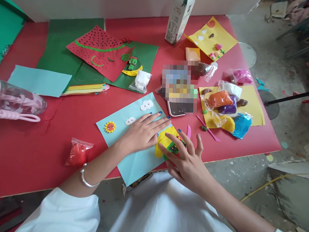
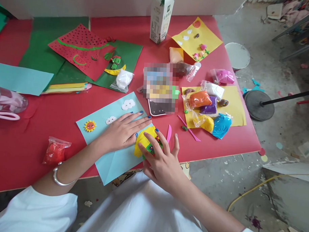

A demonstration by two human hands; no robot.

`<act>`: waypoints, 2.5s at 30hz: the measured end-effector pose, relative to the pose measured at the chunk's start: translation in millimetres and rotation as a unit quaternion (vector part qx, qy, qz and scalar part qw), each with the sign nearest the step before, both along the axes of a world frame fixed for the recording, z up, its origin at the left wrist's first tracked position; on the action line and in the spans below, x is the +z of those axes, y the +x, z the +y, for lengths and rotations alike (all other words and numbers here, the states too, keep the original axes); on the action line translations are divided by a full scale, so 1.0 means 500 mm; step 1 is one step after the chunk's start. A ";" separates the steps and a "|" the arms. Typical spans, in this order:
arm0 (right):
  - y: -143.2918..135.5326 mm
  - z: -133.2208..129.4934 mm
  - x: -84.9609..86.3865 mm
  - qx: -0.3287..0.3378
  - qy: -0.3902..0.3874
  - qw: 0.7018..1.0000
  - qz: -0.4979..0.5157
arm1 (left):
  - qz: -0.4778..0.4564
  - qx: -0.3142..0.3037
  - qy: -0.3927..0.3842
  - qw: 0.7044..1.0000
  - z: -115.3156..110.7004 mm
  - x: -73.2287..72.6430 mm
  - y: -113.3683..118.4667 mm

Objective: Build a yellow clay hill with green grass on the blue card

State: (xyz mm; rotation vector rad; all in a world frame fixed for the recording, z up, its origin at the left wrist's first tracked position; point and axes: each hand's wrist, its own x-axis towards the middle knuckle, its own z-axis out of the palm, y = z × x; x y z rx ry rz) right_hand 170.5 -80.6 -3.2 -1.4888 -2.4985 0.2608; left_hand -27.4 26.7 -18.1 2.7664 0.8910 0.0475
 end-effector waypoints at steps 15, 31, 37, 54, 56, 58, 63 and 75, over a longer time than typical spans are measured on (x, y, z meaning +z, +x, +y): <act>0.010 0.028 0.006 -0.072 0.001 0.997 -0.015 | 0.002 -0.002 -0.020 1.000 0.000 0.003 -0.002; 0.002 0.026 -0.007 -0.030 -0.025 0.999 -0.014 | 0.004 -0.003 -0.018 1.000 0.001 0.005 0.000; -0.006 0.018 -0.008 -0.015 -0.030 0.999 -0.007 | 0.006 0.000 -0.022 1.000 0.001 0.007 0.001; -0.017 -0.009 -0.010 0.020 -0.025 0.999 0.006 | 0.010 -0.003 -0.015 1.000 0.001 0.006 -0.001; -0.020 -0.014 -0.010 0.021 -0.030 0.999 0.005 | 0.016 -0.002 -0.018 1.000 0.001 0.008 -0.001; -0.023 -0.019 -0.010 0.020 -0.034 0.999 0.008 | 0.018 -0.001 -0.024 1.000 0.001 0.010 0.000; -0.021 -0.022 -0.002 0.009 -0.033 0.999 0.033 | 0.015 0.000 -0.031 0.999 0.002 0.007 0.000; 0.044 -0.014 -0.041 -0.089 0.054 0.987 0.120 | -0.030 -0.065 0.007 0.997 -0.008 0.021 -0.010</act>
